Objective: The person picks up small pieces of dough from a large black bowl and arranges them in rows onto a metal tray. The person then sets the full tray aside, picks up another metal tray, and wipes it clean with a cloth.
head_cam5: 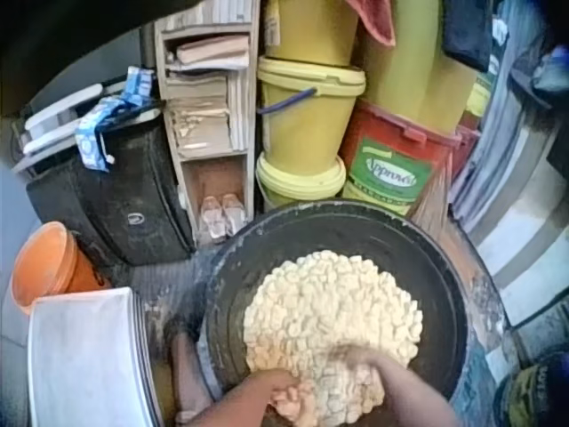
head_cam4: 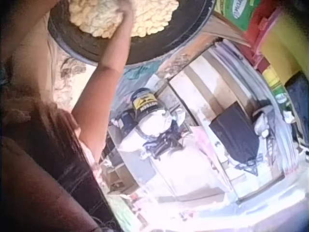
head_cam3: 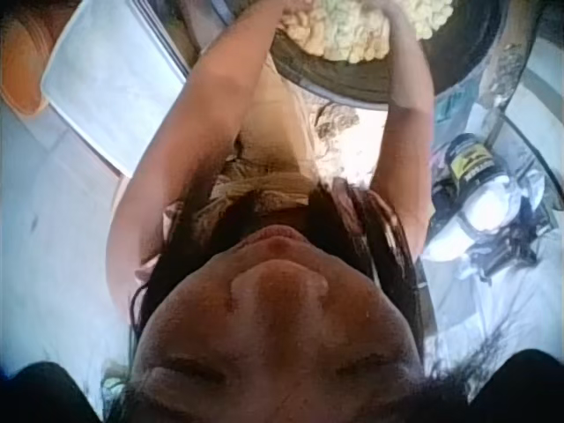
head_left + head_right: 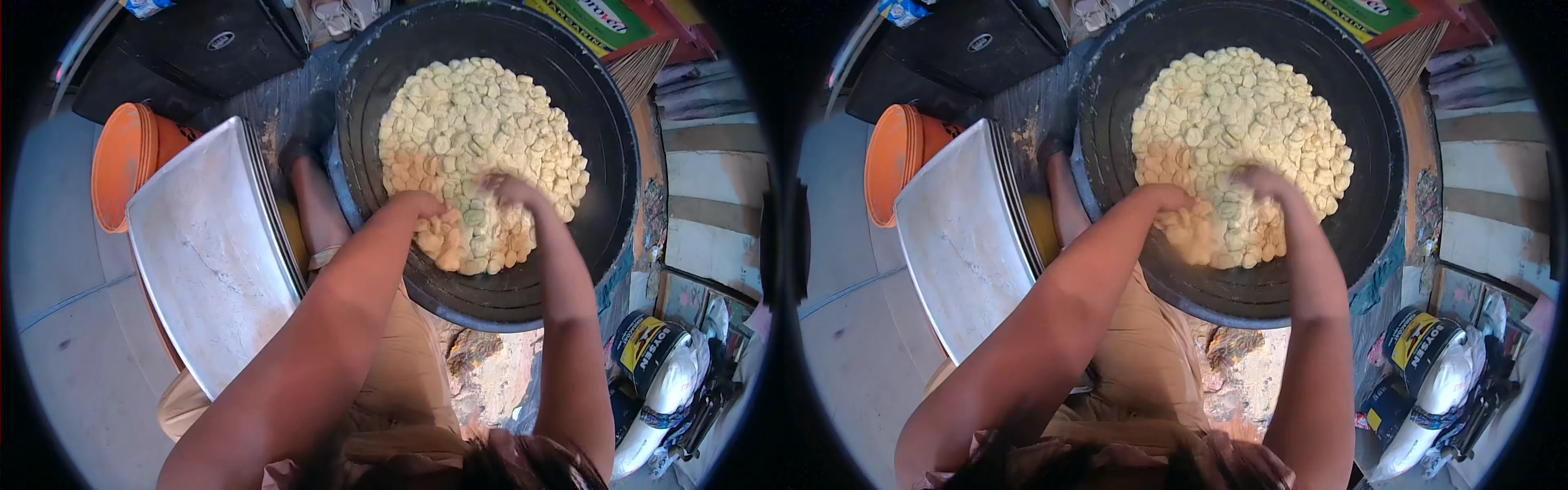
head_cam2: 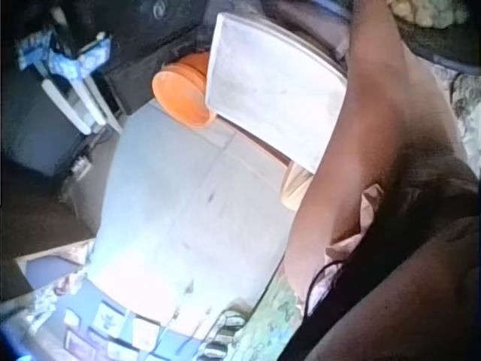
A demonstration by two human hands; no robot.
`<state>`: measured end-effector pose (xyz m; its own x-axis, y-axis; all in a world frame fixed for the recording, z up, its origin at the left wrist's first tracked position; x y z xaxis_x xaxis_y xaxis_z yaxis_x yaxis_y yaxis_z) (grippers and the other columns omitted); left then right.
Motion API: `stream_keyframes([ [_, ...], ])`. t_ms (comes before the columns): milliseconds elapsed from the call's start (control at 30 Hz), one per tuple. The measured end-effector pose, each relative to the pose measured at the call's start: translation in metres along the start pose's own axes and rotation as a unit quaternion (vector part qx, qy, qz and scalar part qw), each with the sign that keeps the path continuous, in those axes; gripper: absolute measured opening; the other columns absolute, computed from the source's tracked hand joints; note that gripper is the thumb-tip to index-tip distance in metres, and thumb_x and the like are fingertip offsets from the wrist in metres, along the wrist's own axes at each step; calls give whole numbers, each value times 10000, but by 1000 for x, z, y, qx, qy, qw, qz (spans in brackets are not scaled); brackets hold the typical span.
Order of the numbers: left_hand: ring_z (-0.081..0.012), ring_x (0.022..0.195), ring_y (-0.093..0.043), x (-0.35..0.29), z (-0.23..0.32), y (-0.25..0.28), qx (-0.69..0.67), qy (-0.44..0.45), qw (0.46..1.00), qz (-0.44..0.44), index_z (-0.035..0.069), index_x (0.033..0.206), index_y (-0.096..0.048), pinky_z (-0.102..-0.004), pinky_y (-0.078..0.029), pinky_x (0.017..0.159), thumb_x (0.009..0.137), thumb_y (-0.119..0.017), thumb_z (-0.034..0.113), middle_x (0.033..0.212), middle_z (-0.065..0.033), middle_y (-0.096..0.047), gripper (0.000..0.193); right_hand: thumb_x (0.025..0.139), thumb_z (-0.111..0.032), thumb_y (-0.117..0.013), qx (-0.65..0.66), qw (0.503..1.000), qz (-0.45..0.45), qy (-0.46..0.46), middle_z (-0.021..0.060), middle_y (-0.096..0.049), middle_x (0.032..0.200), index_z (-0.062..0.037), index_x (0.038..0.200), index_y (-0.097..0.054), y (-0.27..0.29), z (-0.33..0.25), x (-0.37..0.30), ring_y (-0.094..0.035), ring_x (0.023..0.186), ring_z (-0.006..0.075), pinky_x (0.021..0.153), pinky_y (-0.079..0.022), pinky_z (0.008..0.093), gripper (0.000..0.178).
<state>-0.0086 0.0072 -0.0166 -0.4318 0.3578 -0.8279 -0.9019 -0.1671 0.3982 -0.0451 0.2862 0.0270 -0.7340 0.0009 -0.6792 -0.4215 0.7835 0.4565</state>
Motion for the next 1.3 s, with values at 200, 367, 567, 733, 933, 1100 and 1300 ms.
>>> stream_keyframes([
  [200,-311,1095,-589,-16,54,40,-45,16,974,220,75,1279,-537,-438,-450,919,894,-489,485,1222,-163,-586,564,677,-701,-643,-82,903,390,-160,212,-85,1546,-239,1495,-222,29,17,60,11,1407,464,1030,-174,709,1029],
  [367,-371,1296,-395,10,24,44,-134,31,940,314,82,1361,-456,-473,-365,1030,897,-447,554,1478,-226,-261,661,698,-516,-721,-357,899,221,127,205,-275,1471,-148,1372,-439,-85,-25,4,-272,1330,461,1053,-327,534,818],
  [567,-402,1313,-375,23,36,39,-177,-30,964,197,61,1335,-488,-474,-354,1036,786,-541,693,1444,-294,-300,838,734,-437,-731,103,982,-34,156,229,-548,1231,-63,1178,-632,19,12,-3,-569,1108,299,942,-443,322,589],
  [733,-337,856,-635,22,50,65,-373,-24,913,161,8,1176,-567,-447,-481,791,859,-541,564,953,-203,-647,641,754,-745,-495,-128,874,429,-187,258,-184,1495,-271,1480,-258,9,25,61,-129,1386,444,964,-33,785,899],
  [933,-412,1393,-188,35,32,64,-272,76,929,237,156,1486,-235,-558,-209,1103,870,-431,626,1560,-139,-70,800,746,-430,-722,-309,934,94,151,170,-316,1437,-185,1346,-489,-112,-12,-41,-335,1290,430,1071,-310,514,689],
  [1100,-421,1380,-232,12,80,27,-8,-108,987,120,149,1407,-430,-495,-243,1106,755,-528,726,1539,-202,-164,876,820,-361,-700,-20,991,-86,104,163,-445,1360,-136,1212,-621,-6,33,-28,-509,1189,320,1018,-398,371,458],
  [1300,-317,1093,-564,9,81,42,-222,-172,958,64,28,949,-697,-426,-420,942,775,-644,569,1109,-222,-622,571,729,-705,-568,-146,891,397,-163,265,-259,1464,-210,1387,-429,-22,-8,52,-122,1400,421,1062,-165,658,835],
])
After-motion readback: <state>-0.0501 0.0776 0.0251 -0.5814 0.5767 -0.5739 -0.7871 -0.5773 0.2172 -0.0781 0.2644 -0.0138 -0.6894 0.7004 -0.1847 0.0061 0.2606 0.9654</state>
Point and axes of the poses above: each hand's wrist, its own x-axis towards the middle knuckle, its own y-axis out of the back of the hand, z = x × y, the point moved 2 cm from there along x, towards the middle knuckle
